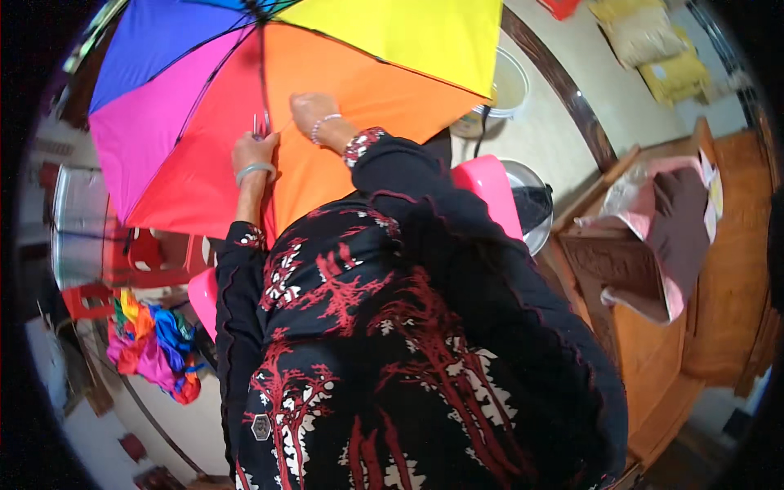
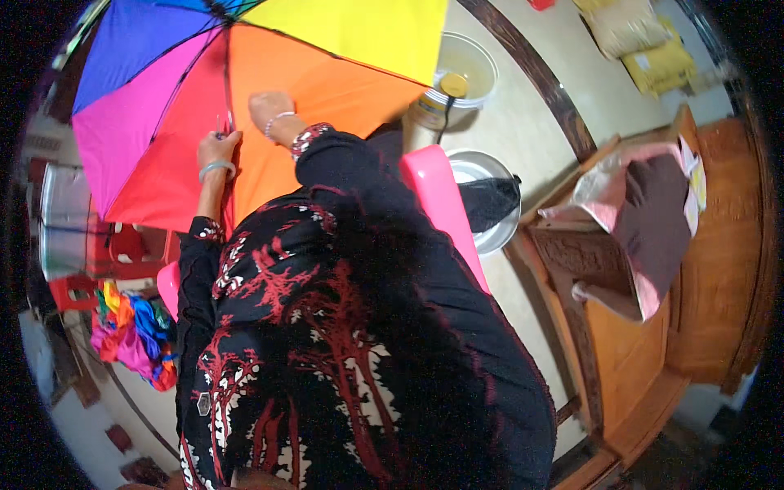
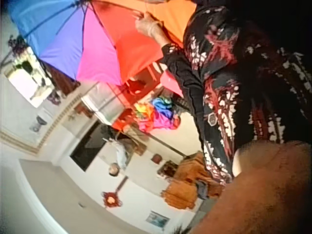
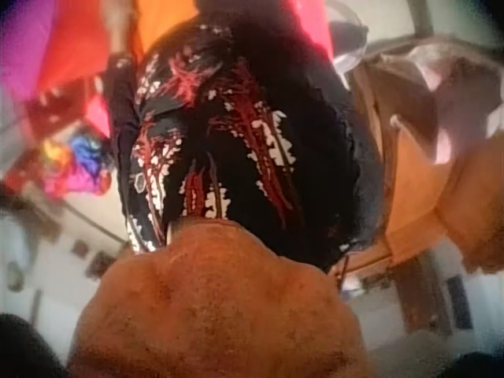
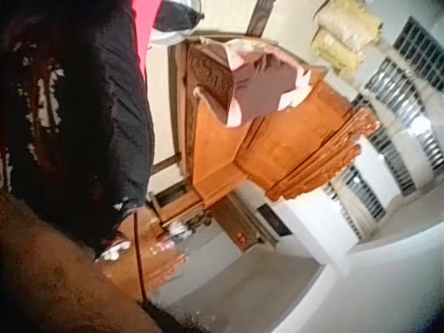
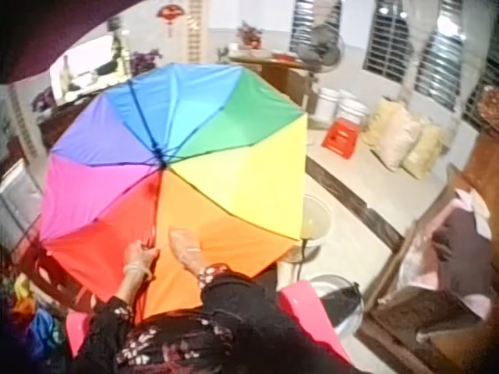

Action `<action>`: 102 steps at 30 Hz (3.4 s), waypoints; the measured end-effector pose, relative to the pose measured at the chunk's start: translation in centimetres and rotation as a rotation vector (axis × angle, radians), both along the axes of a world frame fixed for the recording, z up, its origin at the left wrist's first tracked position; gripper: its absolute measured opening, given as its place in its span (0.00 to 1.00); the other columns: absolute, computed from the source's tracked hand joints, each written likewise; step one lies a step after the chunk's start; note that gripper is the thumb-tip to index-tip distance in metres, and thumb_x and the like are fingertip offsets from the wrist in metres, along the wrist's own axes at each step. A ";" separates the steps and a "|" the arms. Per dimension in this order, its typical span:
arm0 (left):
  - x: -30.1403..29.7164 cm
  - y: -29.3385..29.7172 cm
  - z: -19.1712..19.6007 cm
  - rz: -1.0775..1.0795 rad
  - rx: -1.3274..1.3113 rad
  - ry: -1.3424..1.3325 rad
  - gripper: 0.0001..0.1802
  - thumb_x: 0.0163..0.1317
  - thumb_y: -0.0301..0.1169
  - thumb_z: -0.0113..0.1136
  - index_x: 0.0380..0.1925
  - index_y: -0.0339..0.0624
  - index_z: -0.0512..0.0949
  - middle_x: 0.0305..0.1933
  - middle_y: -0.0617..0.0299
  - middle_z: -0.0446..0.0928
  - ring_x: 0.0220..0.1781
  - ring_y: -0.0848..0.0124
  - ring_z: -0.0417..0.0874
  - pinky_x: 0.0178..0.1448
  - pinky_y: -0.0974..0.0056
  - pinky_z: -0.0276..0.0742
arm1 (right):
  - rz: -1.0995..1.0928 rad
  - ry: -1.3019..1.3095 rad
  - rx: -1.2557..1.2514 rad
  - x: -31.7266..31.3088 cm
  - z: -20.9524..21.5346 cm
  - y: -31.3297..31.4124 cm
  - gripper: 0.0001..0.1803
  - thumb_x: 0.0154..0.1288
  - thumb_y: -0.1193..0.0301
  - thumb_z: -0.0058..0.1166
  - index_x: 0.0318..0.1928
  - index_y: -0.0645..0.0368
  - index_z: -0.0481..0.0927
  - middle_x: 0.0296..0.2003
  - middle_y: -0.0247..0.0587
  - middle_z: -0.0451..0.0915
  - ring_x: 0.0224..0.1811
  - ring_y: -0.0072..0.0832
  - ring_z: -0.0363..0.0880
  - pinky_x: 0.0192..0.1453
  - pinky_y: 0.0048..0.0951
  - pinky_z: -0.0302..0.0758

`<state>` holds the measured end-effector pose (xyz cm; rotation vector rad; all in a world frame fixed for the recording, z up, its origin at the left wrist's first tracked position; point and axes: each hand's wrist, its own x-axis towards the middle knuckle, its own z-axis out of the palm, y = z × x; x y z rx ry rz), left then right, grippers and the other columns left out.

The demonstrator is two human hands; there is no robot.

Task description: Repairing the fabric of a multi-colored umbrella using a needle and thread.

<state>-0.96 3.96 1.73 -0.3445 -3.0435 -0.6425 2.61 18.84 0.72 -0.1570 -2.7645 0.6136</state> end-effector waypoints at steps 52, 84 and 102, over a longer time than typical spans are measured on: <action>1.7 0.4 -1.0 0.081 0.780 0.064 0.11 0.48 0.35 0.52 0.23 0.38 0.73 0.24 0.48 0.74 0.27 0.54 0.76 0.30 0.57 0.70 | -0.016 0.402 -0.356 -0.3 -0.4 2.4 0.06 0.57 0.74 0.43 0.27 0.64 0.67 0.19 0.44 0.69 0.22 0.32 0.70 0.29 0.32 0.68; 2.2 0.0 0.1 0.314 1.036 -0.093 0.10 0.45 0.36 0.53 0.21 0.40 0.73 0.20 0.56 0.75 0.22 0.66 0.77 0.28 0.61 0.71 | 0.459 -0.105 -0.794 0.3 0.5 -3.9 0.01 0.51 0.81 0.46 0.27 0.65 0.71 0.20 0.37 0.73 0.18 0.23 0.69 0.22 0.22 0.68; 3.3 -1.0 3.0 0.456 1.327 -0.461 0.07 0.49 0.30 0.54 0.22 0.39 0.70 0.17 0.64 0.71 0.15 0.76 0.70 0.16 0.68 0.65 | 0.245 -0.412 -1.441 2.0 3.1 -5.0 0.04 0.56 0.79 0.45 0.34 0.61 0.68 0.22 0.38 0.73 0.17 0.22 0.72 0.17 0.19 0.73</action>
